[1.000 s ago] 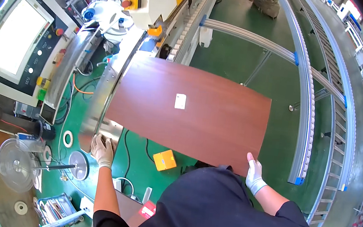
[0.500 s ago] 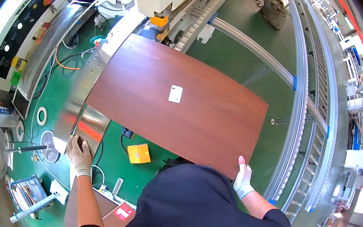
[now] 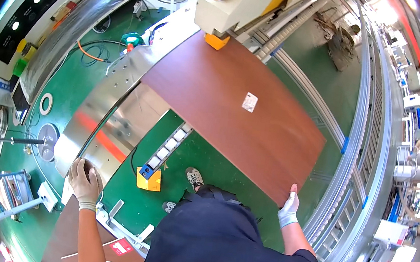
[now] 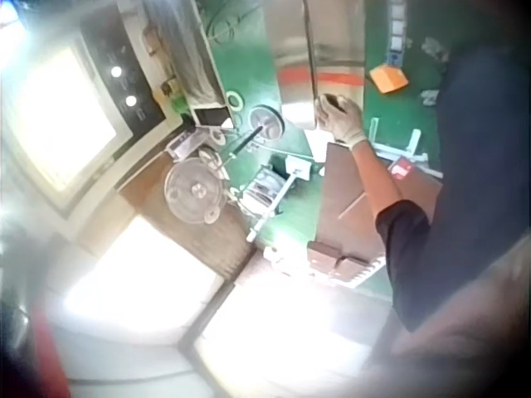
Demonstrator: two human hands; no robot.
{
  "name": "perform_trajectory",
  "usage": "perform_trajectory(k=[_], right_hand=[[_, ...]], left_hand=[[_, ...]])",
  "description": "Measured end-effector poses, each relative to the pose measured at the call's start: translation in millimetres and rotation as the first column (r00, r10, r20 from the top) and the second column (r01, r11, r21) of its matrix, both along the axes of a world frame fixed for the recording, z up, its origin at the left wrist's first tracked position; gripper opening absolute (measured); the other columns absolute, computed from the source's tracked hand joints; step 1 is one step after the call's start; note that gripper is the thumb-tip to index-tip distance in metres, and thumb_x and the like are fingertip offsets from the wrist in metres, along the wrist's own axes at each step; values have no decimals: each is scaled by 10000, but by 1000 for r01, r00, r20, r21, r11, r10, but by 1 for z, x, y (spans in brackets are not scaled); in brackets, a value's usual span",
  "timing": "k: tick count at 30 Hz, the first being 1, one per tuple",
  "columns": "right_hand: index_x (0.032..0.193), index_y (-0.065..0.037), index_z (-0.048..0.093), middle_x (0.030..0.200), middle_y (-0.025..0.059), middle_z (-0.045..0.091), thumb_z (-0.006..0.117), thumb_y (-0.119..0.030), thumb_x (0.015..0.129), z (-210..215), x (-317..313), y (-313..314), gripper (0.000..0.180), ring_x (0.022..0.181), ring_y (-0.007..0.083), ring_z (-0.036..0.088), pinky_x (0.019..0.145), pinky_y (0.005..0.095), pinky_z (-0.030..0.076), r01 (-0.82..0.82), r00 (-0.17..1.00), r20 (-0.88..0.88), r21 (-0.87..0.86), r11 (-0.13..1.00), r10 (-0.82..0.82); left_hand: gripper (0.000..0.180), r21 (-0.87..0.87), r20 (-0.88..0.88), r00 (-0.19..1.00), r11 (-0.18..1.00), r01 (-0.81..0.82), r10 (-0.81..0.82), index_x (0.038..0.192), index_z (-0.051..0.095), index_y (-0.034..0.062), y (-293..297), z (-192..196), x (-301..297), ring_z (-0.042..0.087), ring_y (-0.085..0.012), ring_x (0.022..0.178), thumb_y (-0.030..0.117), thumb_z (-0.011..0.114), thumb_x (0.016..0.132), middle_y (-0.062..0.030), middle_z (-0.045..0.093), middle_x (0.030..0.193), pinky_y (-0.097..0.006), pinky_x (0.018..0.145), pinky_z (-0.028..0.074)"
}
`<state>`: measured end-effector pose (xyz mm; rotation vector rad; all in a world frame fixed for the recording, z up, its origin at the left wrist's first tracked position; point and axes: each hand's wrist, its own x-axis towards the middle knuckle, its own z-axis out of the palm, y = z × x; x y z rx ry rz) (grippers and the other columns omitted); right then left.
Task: The person picks up wooden panels from a work table and feeds each panel into an edge banding machine by hand.
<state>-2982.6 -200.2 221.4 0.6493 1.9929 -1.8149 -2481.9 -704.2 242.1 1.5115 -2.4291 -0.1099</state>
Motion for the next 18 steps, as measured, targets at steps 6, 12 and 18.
perform_trajectory(k=[6,12,18], right_hand=[[1332,-245,603,1121,-54,713,660,-650,933,-8,-77,-9,572,778,122,663,443,250,294,-67,998,20,92,993,66],[1344,-296,603,1248,-106,650,625,-568,981,-21,-153,-1,455,991,103,609,641,300,435,-147,989,-28,-31,989,146],[1480,-145,525,1398,178,544,502,-517,1040,-20,-159,-21,576,1179,302,598,1021,455,480,-191,979,-49,116,975,198]], left_hand=[[431,-14,-12,1000,1000,-8,8,1306,578,70,1,-2,-3,484,-395,1328,248,623,917,-162,548,1408,-540,1142,347],[426,-36,-18,1000,999,-18,18,1300,590,71,-2,-6,-1,501,-402,1312,261,629,921,-164,559,1400,-534,1124,368],[408,-195,-55,980,960,-199,192,1251,616,50,16,-27,10,543,-400,1278,259,638,901,-195,615,1334,-521,1090,424]])
